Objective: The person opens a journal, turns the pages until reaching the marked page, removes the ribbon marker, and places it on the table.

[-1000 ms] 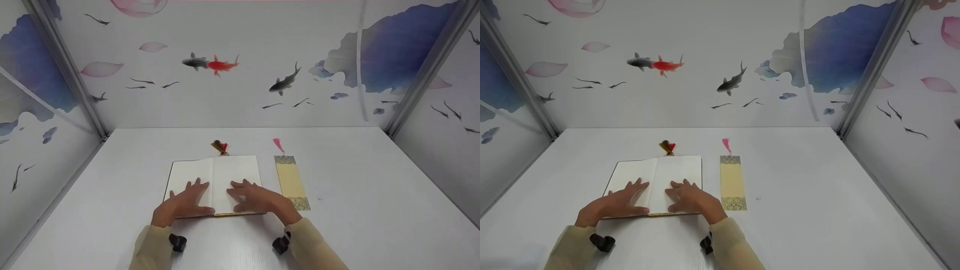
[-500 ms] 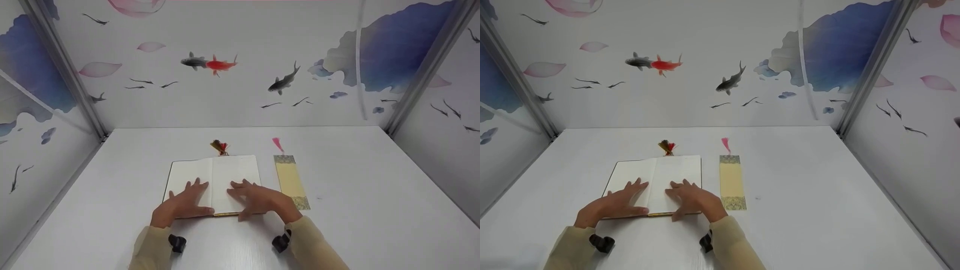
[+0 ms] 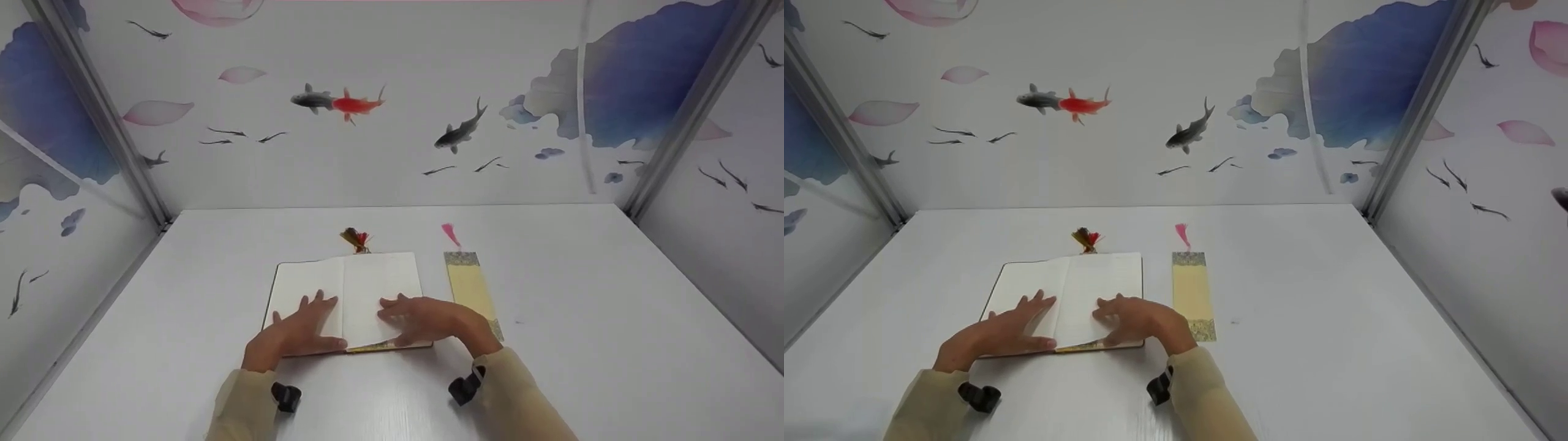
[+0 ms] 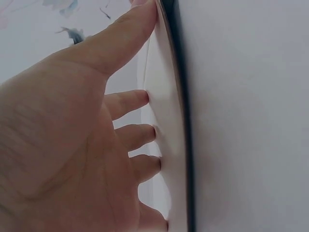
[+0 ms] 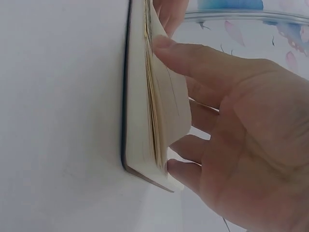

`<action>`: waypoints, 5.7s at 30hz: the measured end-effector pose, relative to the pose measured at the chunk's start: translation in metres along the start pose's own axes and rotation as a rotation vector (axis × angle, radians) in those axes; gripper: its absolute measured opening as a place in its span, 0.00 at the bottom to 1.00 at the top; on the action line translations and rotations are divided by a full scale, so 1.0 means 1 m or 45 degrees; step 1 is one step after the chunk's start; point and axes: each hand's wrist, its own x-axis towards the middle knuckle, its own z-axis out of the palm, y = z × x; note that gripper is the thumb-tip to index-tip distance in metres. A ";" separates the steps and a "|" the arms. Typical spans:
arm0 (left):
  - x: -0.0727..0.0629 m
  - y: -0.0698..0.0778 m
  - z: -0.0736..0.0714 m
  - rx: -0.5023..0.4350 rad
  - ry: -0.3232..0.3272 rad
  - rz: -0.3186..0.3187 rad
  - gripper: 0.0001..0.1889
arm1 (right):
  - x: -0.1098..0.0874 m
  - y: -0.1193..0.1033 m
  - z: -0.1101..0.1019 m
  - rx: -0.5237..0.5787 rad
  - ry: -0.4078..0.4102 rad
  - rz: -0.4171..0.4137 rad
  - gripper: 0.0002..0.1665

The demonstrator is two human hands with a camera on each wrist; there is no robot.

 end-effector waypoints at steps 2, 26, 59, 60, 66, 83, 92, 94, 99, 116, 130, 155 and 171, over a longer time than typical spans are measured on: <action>0.000 -0.001 -0.001 0.008 -0.004 -0.001 0.52 | 0.000 0.001 0.000 -0.018 -0.007 -0.014 0.34; 0.003 -0.002 0.000 0.023 -0.023 0.006 0.52 | 0.008 0.013 -0.011 0.922 0.623 -0.044 0.36; -0.019 -0.015 -0.016 0.008 -0.074 0.075 0.33 | 0.027 -0.013 -0.010 1.067 0.750 0.119 0.19; -0.020 -0.018 -0.017 0.011 -0.043 0.090 0.31 | 0.027 -0.016 -0.010 1.067 0.743 0.069 0.19; -0.023 -0.037 -0.026 -0.068 0.246 0.115 0.26 | 0.027 -0.031 0.002 0.850 0.585 -0.258 0.30; -0.030 -0.057 -0.045 -0.357 0.537 0.168 0.38 | 0.036 -0.051 0.030 -0.240 0.223 -0.071 0.36; -0.020 -0.049 -0.023 -0.107 0.252 0.030 0.45 | 0.038 -0.053 0.030 -0.320 0.135 -0.058 0.36; -0.018 -0.044 -0.018 -0.026 0.186 -0.005 0.47 | 0.038 -0.053 0.030 -0.308 0.126 -0.051 0.37; -0.012 -0.028 -0.012 0.124 0.059 -0.053 0.49 | 0.039 -0.051 0.032 -0.262 0.126 -0.060 0.36; -0.004 -0.013 -0.017 0.141 -0.082 -0.033 0.47 | 0.044 -0.051 0.025 -0.078 0.203 -0.039 0.38; 0.005 0.004 -0.013 0.175 0.078 -0.073 0.37 | 0.044 -0.030 0.006 0.479 0.584 0.251 0.37; 0.000 0.013 -0.002 0.048 0.037 -0.113 0.41 | 0.041 -0.035 0.008 0.355 0.531 0.452 0.50; 0.003 0.009 -0.005 0.011 -0.016 -0.106 0.44 | 0.043 -0.018 -0.001 0.394 0.503 0.368 0.32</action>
